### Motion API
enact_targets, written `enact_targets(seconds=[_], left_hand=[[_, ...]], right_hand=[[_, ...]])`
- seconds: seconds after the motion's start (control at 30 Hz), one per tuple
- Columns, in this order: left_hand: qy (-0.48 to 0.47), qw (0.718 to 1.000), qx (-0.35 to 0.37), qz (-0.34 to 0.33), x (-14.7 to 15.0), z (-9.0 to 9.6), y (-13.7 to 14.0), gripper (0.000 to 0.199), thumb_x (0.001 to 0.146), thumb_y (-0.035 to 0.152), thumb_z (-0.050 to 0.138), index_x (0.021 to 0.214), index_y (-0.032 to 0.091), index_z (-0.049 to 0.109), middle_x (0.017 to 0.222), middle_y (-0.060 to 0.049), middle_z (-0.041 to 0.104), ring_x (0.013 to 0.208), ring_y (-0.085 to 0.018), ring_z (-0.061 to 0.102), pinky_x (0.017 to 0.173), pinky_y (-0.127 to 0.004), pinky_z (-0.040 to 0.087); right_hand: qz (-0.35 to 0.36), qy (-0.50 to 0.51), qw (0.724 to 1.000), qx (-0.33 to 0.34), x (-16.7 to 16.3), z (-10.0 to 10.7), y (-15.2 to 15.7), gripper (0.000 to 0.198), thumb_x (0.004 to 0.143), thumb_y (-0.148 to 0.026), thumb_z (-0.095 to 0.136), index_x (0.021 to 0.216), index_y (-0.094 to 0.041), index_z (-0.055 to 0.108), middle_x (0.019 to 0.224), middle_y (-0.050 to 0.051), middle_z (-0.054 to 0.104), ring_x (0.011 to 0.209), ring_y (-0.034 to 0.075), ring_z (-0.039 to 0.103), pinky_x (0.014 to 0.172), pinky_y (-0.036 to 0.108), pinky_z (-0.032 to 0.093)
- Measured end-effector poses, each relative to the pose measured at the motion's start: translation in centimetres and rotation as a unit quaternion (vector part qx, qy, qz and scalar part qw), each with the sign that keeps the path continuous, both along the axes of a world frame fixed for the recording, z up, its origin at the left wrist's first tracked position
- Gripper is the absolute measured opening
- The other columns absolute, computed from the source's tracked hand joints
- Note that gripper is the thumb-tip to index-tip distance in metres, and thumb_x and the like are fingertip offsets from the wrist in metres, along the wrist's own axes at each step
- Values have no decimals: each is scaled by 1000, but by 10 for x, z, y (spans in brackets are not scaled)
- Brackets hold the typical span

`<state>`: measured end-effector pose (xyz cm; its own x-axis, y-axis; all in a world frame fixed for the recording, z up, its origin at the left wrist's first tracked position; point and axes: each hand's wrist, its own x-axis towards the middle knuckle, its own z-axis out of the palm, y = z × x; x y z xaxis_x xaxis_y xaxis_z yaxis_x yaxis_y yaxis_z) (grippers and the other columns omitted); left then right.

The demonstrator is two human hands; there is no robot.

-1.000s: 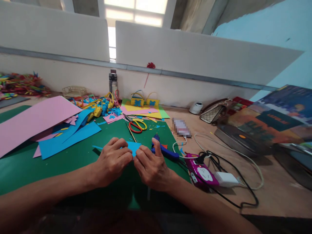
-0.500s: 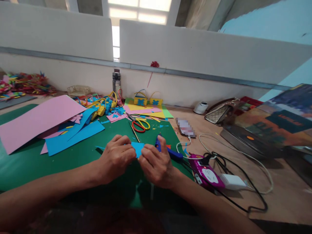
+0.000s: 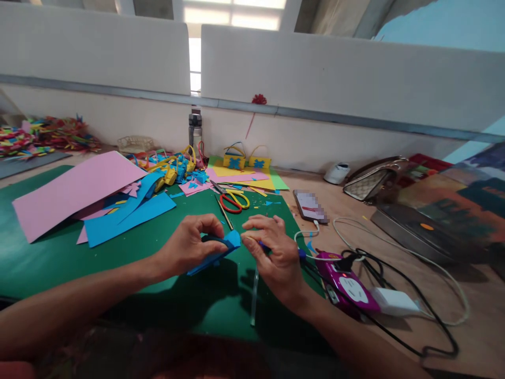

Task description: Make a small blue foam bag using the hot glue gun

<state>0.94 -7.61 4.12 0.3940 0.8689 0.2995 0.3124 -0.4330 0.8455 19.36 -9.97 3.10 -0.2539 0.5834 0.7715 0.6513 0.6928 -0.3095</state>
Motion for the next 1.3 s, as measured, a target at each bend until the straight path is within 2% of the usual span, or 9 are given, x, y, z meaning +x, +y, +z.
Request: enact_targets(seconds=[0.1, 0.23, 0.43, 0.57, 0.73, 0.97, 1.03, 1.2, 1.3], left_hand=[[1, 1000, 19, -14, 0, -2, -1, 9, 67, 15, 66, 65, 14, 58, 61, 4, 59, 59, -9, 51, 57, -18, 38], [1, 999, 40, -26, 2, -5, -2, 9, 67, 15, 67, 65, 14, 58, 62, 3, 60, 61, -9, 52, 59, -19, 39], [8, 998, 44, -44, 1, -3, -3, 7, 71, 16, 64, 77, 14, 64, 73, 0, 66, 69, -11, 57, 65, -20, 41], [9, 997, 75, 3, -4, 1, 0, 14, 79, 21, 55, 83, 16, 68, 76, -2, 66, 73, -13, 57, 68, -22, 41], [12, 993, 108, 49, -10, 6, 5, 19, 81, 26, 53, 69, 15, 63, 67, 0, 60, 63, -11, 52, 62, -21, 39], [-9, 997, 60, 50, -13, 7, 6, 37, 87, 31, 38, 53, 17, 37, 49, 5, 33, 47, -7, 31, 45, -20, 27], [-3, 997, 67, 26, -12, 5, 7, 38, 88, 31, 39, 54, 15, 45, 52, 4, 41, 50, -8, 37, 48, -20, 31], [-35, 995, 88, -10, -8, 0, 10, 16, 81, 23, 54, 80, 14, 67, 70, -1, 63, 65, -11, 54, 61, -21, 41], [-63, 990, 127, -2, -7, 0, 9, 9, 76, 19, 62, 72, 14, 68, 76, -5, 65, 76, -14, 57, 71, -25, 45]], right_hand=[[23, -5, 998, -59, -4, -2, -3, 9, 84, -23, 55, 78, -22, 61, 96, 6, 66, 100, 23, 57, 91, 49, 31], [46, -15, 990, -136, -9, -4, -9, 12, 82, -15, 53, 71, -21, 57, 103, 6, 64, 109, 24, 52, 94, 50, 30], [46, 30, 982, -179, -11, -3, -8, 16, 82, -13, 48, 69, -21, 52, 102, 6, 64, 108, 22, 53, 96, 49, 29], [36, 62, 977, -199, -10, 0, -5, 18, 82, -14, 49, 65, -21, 50, 98, 5, 65, 104, 21, 55, 93, 47, 32], [43, 80, 974, -209, -9, 1, -6, 18, 81, -17, 49, 64, -21, 50, 95, 5, 67, 101, 22, 57, 91, 45, 36], [41, 69, 979, -186, -7, 1, -6, 16, 81, -17, 50, 65, -21, 51, 91, 4, 68, 99, 22, 59, 90, 45, 37], [38, 61, 982, -176, -7, 1, -6, 16, 81, -17, 50, 66, -21, 52, 91, 4, 68, 99, 22, 58, 90, 46, 35], [25, 41, 985, -165, -4, -1, -2, 16, 82, -17, 49, 67, -21, 51, 93, 5, 67, 100, 23, 57, 90, 48, 32], [16, 33, 988, -151, -3, -4, 0, 16, 83, -17, 49, 68, -21, 51, 96, 5, 66, 103, 23, 56, 92, 50, 31]])
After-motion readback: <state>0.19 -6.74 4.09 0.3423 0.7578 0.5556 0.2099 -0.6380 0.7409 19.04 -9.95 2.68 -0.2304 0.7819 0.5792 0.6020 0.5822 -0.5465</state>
